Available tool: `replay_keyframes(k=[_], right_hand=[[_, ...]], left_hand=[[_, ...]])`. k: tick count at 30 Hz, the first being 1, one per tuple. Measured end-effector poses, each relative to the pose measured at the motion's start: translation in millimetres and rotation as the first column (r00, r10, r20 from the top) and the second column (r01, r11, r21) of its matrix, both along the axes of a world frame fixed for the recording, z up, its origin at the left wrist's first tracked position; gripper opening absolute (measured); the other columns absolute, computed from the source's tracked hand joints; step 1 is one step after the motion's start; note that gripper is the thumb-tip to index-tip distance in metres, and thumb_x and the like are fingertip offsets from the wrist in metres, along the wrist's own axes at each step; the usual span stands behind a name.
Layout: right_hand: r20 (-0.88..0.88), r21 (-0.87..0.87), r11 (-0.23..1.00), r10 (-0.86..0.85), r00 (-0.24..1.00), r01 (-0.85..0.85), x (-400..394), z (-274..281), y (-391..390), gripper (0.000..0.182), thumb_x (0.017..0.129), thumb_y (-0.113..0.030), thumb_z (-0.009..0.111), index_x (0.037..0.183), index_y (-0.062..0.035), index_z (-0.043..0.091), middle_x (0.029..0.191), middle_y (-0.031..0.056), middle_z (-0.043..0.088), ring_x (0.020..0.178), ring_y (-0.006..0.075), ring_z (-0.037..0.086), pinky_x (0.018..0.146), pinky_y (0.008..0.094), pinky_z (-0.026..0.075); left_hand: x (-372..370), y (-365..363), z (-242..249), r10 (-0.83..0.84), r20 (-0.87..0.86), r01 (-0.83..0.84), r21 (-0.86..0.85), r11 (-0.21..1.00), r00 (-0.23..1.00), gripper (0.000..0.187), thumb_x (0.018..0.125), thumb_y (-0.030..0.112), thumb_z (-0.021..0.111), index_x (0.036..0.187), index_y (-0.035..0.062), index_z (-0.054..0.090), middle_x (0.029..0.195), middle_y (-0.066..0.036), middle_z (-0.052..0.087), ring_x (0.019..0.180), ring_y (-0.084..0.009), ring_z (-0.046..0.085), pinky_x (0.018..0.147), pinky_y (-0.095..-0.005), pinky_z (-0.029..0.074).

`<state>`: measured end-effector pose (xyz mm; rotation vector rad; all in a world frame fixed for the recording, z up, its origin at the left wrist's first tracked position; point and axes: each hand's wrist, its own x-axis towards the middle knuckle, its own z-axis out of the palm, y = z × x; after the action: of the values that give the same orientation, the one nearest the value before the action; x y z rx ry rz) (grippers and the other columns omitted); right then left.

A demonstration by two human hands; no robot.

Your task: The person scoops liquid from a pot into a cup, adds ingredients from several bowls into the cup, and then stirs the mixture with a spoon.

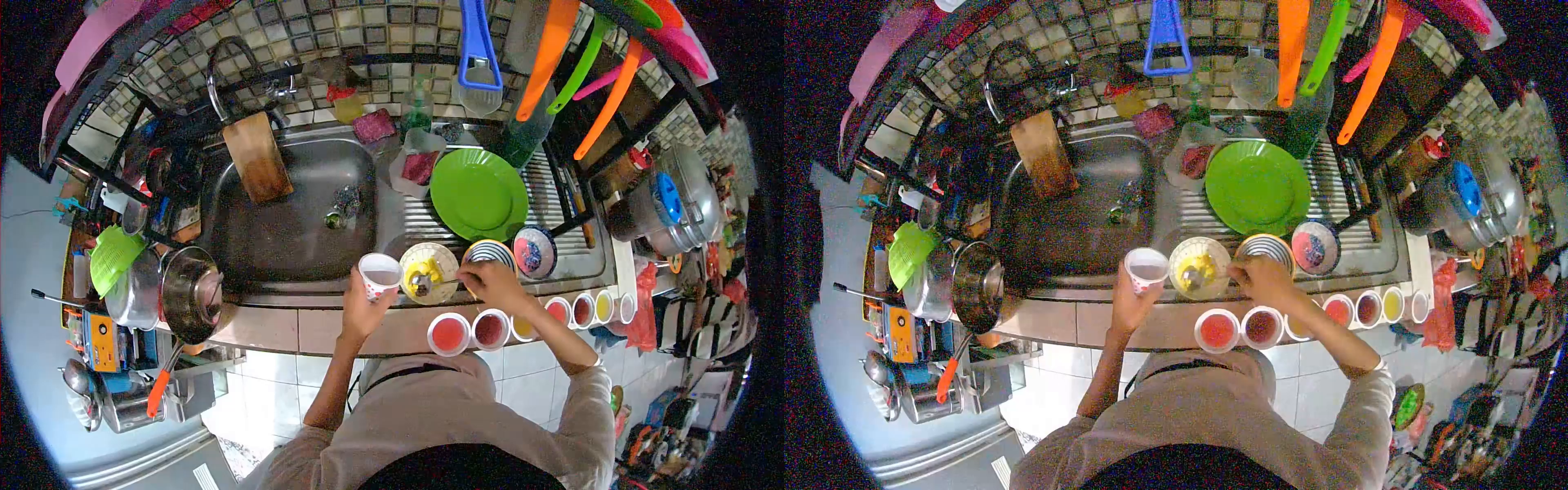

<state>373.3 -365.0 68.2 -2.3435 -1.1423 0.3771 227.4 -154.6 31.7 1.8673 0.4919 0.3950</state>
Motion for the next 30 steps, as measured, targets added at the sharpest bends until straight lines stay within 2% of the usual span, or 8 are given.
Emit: replay_keyframes(k=[5, 9, 11, 12, 14, 18, 23, 30], right_hand=[[-0.230, 0.051, 0.999, 0.014, 0.973, -0.002, 10, 2, -6, 0.021, 0.079, -0.025, 0.053, 0.086, -0.0085, 0.062, 0.072, 0.0184, 0.059, 0.067, 0.0347, 0.057, 0.060, 0.0427, 0.044], [-0.261, 0.040, 0.999, -0.011, 0.965, 0.022, 15, 4, -7, 0.020, 0.077, -0.024, 0.053, 0.085, -0.0066, 0.061, 0.073, 0.0182, 0.059, 0.068, 0.0350, 0.057, 0.061, 0.0432, 0.043], [0.019, 0.074, 0.997, -0.005, 1.000, 0.003, 13, 8, -5, 0.019, 0.077, -0.021, 0.053, 0.087, -0.0061, 0.059, 0.072, 0.0169, 0.059, 0.067, 0.0329, 0.058, 0.058, 0.0417, 0.044], [0.019, 0.074, 0.997, -0.004, 1.000, 0.003, 11, 11, -3, 0.019, 0.077, -0.021, 0.053, 0.087, -0.0061, 0.059, 0.072, 0.0169, 0.059, 0.067, 0.0329, 0.058, 0.058, 0.0417, 0.044], [0.312, -0.197, 0.980, 0.053, 0.949, 0.010, 3, 15, 0, 0.018, 0.079, -0.020, 0.053, 0.085, -0.0047, 0.060, 0.077, 0.0123, 0.061, 0.062, 0.0290, 0.059, 0.053, 0.0366, 0.047], [0.309, -0.132, 0.985, 0.146, 0.940, -0.110, -3, 2, -3, 0.019, 0.077, -0.020, 0.051, 0.092, -0.0082, 0.055, 0.068, 0.0143, 0.059, 0.058, 0.0288, 0.058, 0.049, 0.0398, 0.046], [0.095, -0.106, 0.993, 0.068, 0.993, -0.058, -2, 10, -2, 0.020, 0.080, -0.024, 0.049, 0.091, -0.0095, 0.060, 0.064, 0.0157, 0.058, 0.058, 0.0328, 0.057, 0.052, 0.0439, 0.046], [-0.028, -0.004, 1.000, 0.011, 1.000, -0.011, 6, 9, -5, 0.021, 0.079, -0.026, 0.051, 0.087, -0.0096, 0.061, 0.068, 0.0167, 0.059, 0.059, 0.0352, 0.056, 0.053, 0.0447, 0.045]], left_hand=[[0, -1, 0, 0.012, 0.001, -0.012, 0.054, 0.998, 1.000, 0.064, 0.065, 0.017, 0.070, 0.114, -0.0025, 0.034, 0.103, -0.021, 0.052, 0.094, -0.0327, 0.054, 0.078, -0.0374, 0.043], [0, 1, -7, 0.006, 0.029, -0.009, 0.100, 0.995, 1.000, 0.069, 0.062, 0.015, 0.072, 0.116, -0.0013, 0.033, 0.106, -0.021, 0.050, 0.097, -0.0325, 0.052, 0.081, -0.0371, 0.042], [0, 0, -6, 0.011, 0.026, -0.014, 0.119, 0.993, 1.000, 0.071, 0.061, 0.014, 0.073, 0.116, -0.0010, 0.033, 0.107, -0.021, 0.050, 0.098, -0.0326, 0.051, 0.081, -0.0371, 0.042], [-1, -1, -4, 0.019, 0.024, -0.022, 0.138, 0.990, 1.000, 0.073, 0.059, 0.013, 0.075, 0.117, -0.0008, 0.033, 0.107, -0.020, 0.049, 0.099, -0.0328, 0.051, 0.081, -0.0370, 0.042], [0, -1, -3, 0.022, 0.024, -0.025, 0.173, 0.985, 0.999, 0.074, 0.057, 0.012, 0.075, 0.116, -0.0003, 0.034, 0.107, -0.020, 0.049, 0.099, -0.0331, 0.050, 0.081, -0.0377, 0.042], [0, -2, 4, 0.020, -0.028, -0.013, 0.245, 0.969, 0.999, 0.075, 0.052, 0.008, 0.076, 0.115, 0.0007, 0.036, 0.106, -0.019, 0.048, 0.100, -0.0347, 0.048, 0.082, -0.0401, 0.040], [-1, -1, 1, 0.014, -0.013, -0.010, 0.258, 0.966, 1.000, 0.071, 0.053, 0.010, 0.075, 0.113, 0.0010, 0.038, 0.104, -0.018, 0.048, 0.098, -0.0361, 0.047, 0.082, -0.0414, 0.039], [-1, -1, 2, 0.007, -0.037, 0.004, 0.279, 0.960, 0.999, 0.066, 0.054, 0.013, 0.073, 0.110, 0.0009, 0.041, 0.102, -0.019, 0.048, 0.098, -0.0370, 0.045, 0.085, -0.0427, 0.036]])
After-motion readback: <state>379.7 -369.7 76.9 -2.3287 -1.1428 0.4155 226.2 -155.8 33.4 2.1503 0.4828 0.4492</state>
